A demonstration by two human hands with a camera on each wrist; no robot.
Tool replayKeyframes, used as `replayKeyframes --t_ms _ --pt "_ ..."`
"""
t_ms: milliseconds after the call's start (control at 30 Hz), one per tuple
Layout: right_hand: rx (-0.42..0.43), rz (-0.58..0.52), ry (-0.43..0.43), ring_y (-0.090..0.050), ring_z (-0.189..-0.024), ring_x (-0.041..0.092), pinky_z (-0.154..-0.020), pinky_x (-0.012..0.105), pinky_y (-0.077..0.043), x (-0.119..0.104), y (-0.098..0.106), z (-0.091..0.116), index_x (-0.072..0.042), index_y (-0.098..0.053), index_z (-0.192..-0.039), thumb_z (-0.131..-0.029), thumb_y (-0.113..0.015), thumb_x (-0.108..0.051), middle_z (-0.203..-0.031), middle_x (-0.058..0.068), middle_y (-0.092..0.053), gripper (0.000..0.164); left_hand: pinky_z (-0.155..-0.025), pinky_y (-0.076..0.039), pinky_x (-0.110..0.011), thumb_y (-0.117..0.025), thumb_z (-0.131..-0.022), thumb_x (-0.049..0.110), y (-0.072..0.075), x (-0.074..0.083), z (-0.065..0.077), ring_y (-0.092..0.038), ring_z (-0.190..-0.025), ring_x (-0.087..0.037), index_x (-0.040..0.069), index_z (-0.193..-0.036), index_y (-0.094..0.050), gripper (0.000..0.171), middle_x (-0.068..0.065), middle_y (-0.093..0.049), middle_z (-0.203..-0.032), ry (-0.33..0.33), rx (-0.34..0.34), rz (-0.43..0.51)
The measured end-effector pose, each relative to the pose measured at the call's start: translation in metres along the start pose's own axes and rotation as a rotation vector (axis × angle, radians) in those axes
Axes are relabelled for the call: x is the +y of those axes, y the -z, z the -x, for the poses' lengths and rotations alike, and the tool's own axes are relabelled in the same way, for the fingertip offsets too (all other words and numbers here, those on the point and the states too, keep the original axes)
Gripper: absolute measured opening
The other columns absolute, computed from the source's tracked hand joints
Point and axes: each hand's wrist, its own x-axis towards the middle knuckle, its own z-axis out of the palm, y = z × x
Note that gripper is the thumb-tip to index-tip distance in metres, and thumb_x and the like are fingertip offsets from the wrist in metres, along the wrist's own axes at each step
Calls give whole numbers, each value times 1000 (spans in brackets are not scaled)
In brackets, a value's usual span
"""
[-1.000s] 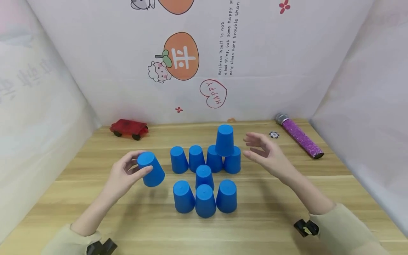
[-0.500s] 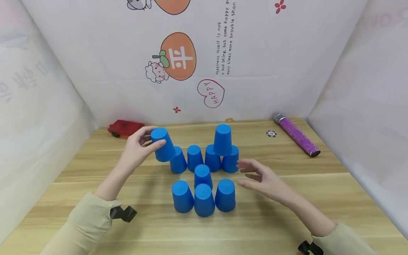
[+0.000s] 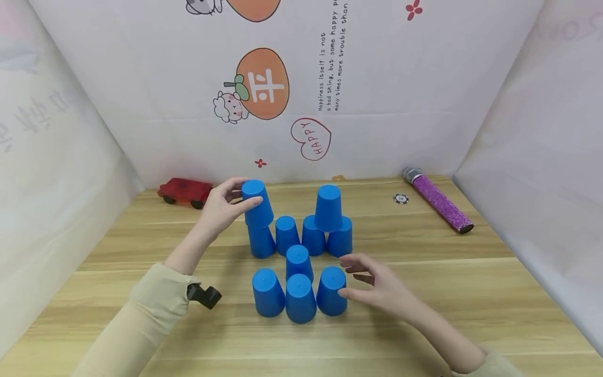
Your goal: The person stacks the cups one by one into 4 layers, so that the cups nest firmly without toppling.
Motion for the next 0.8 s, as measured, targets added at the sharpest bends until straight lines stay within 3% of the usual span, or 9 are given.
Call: replayKeyframes --t_ms 100,200,367,600,800 --pt "-10 4 -6 -55 -106 -6 -89 40 -53 3 -3 -1 -1 -50 -125 -85 -69 -14 -120 17 -61 46 -97 -48 -47 -70 -84 36 -5 -3 -4 -55 -120 -29 16 -130 -51 54 -10 -56 -129 -4 -4 12" --pt "-13 -9 -13 -54 -105 -7 -88 43 -53 4 -6 -1 -1 -51 -125 -85 -69 -14 -120 16 -60 46 -97 -48 -47 -70 -83 35 -11 -6 -8 -55 -119 -29 16 -129 -52 53 -10 -57 -127 -13 -4 18" --pt "-6 -20 -37 -58 -106 3 -87 42 -54 3 -9 -1 1 -51 -124 -85 -70 -15 -119 17 -60 46 -99 -47 -48 -71 -84 31 -19 -11 -9 -56 -118 -30 14 -128 -53 51 -12 -58 -126 -38 -21 32" --pt "-14 -10 -79 -57 -109 35 -88 42 -54 1 -12 -4 1 -50 -125 -85 -69 -19 -120 17 -60 48 -99 -46 -49 -71 -84 27 -24 -14 -10 -56 -118 -32 11 -128 -53 50 -14 -57 -126 -33 -31 47" --pt "-25 -13 -72 -58 -108 36 -86 44 -54 -1 -13 -6 2 -50 -124 -85 -69 -19 -119 17 -60 48 -100 -46 -48 -71 -84 30 -26 -16 -11 -56 -118 -31 13 -128 -53 50 -12 -58 -126 -14 -22 45"
